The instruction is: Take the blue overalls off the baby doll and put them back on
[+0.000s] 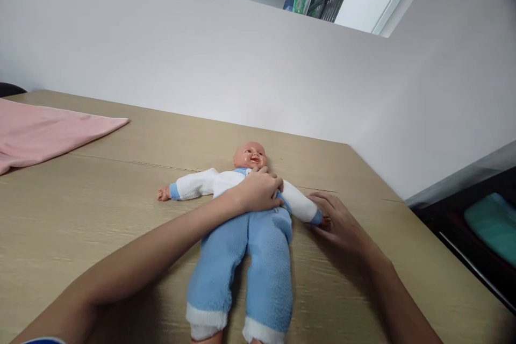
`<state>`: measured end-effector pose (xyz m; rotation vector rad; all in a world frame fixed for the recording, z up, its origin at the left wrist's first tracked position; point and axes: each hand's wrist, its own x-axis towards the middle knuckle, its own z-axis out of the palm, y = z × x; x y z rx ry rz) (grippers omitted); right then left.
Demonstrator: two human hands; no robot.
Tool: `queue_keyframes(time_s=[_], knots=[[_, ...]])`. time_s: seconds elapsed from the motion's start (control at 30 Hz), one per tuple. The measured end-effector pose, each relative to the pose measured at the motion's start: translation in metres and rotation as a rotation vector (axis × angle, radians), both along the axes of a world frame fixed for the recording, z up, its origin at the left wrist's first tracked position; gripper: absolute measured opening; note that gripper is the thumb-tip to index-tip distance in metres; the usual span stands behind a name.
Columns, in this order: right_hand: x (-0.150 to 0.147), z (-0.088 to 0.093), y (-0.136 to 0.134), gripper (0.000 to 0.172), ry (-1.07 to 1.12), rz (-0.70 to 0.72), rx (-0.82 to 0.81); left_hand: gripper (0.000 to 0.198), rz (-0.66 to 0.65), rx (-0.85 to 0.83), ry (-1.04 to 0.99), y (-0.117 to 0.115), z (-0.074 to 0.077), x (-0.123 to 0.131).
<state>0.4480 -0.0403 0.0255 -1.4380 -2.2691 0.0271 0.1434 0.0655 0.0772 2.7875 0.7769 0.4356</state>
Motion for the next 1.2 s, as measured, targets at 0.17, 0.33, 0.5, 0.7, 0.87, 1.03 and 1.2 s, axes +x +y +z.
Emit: queue_keyframes(time_s=[0.17, 0.33, 0.5, 0.7, 0.87, 1.03, 1.2], knots=[[0.006, 0.0, 0.002, 0.042, 0.301, -0.179, -0.15, 0.029, 0.011, 0.125, 0.061, -0.005, -0.006, 0.0], [-0.03, 0.016, 0.012, 0.054, 0.808, -0.329, -0.041, 0.027, -0.153, 0.143, -0.088, -0.004, -0.007, -0.006], [-0.081, 0.028, 0.023, 0.057, 0.868, -0.197, -0.026, 0.034, -0.303, 0.084, -0.35, 0.002, -0.01, -0.013], [-0.117, 0.021, 0.019, 0.024, 0.522, 0.082, 0.04, 0.024, -0.521, -0.044, -0.709, 0.009, -0.016, -0.019], [-0.112, 0.015, 0.012, 0.02, 0.817, 0.146, -0.248, 0.02, -0.169, -0.236, -0.777, 0.017, -0.017, -0.012], [-0.122, 0.009, 0.018, 0.031, 1.52, -0.068, -0.542, 0.022, -0.065, -0.224, -0.59, 0.021, -0.024, -0.002], [-0.13, -0.001, 0.025, 0.036, 1.527, -0.252, -0.464, 0.016, 0.015, -0.304, -0.499, 0.017, -0.023, 0.0]])
